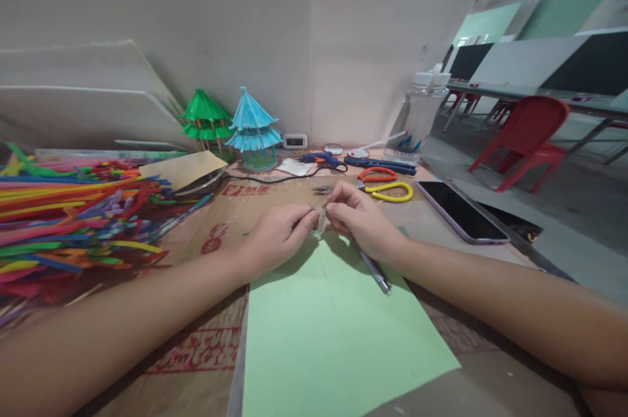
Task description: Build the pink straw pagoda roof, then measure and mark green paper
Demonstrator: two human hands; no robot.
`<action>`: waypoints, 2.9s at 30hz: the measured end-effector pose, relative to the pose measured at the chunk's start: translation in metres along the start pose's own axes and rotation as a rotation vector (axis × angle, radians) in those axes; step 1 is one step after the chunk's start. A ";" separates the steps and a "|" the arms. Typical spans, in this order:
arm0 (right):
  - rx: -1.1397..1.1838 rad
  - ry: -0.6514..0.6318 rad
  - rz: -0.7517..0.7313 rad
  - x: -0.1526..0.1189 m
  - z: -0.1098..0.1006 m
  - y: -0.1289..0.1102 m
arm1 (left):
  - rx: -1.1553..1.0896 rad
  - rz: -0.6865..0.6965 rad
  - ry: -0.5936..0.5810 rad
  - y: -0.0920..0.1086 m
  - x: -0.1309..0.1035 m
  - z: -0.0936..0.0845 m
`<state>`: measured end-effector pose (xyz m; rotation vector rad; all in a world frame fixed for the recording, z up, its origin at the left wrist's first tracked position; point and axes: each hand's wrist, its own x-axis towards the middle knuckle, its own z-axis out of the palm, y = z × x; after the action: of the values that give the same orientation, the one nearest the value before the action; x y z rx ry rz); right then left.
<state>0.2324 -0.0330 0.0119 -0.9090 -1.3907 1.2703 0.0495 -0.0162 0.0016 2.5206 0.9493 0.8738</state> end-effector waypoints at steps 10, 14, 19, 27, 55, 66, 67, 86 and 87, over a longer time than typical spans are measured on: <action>-0.037 0.016 -0.015 0.004 -0.002 0.005 | -0.108 -0.089 0.046 0.001 0.002 -0.001; -0.052 0.020 -0.012 0.007 -0.004 0.008 | -0.170 -0.102 0.055 0.001 0.002 -0.001; -0.094 0.027 -0.029 0.006 -0.005 0.007 | -0.185 -0.097 0.054 0.000 0.002 -0.001; -0.080 0.020 -0.017 0.004 -0.002 0.003 | -0.111 -0.071 0.040 0.000 0.003 0.000; -0.042 0.024 -0.015 -0.003 0.002 -0.007 | -0.045 0.012 0.011 0.003 0.001 0.000; -0.086 0.012 -0.094 -0.004 0.001 -0.006 | -0.015 0.047 -0.007 0.002 -0.001 0.002; -0.089 0.009 -0.106 -0.004 0.000 -0.005 | -0.031 0.036 -0.011 0.002 -0.001 0.002; -0.019 0.017 -0.027 -0.002 0.002 -0.002 | -0.091 -0.010 -0.009 0.001 0.001 0.000; -0.014 0.016 -0.024 -0.002 0.002 -0.003 | -0.074 -0.007 -0.008 0.001 0.001 0.001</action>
<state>0.2308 -0.0361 0.0141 -0.9081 -1.3956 1.2340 0.0510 -0.0158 0.0020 2.4555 0.9059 0.8793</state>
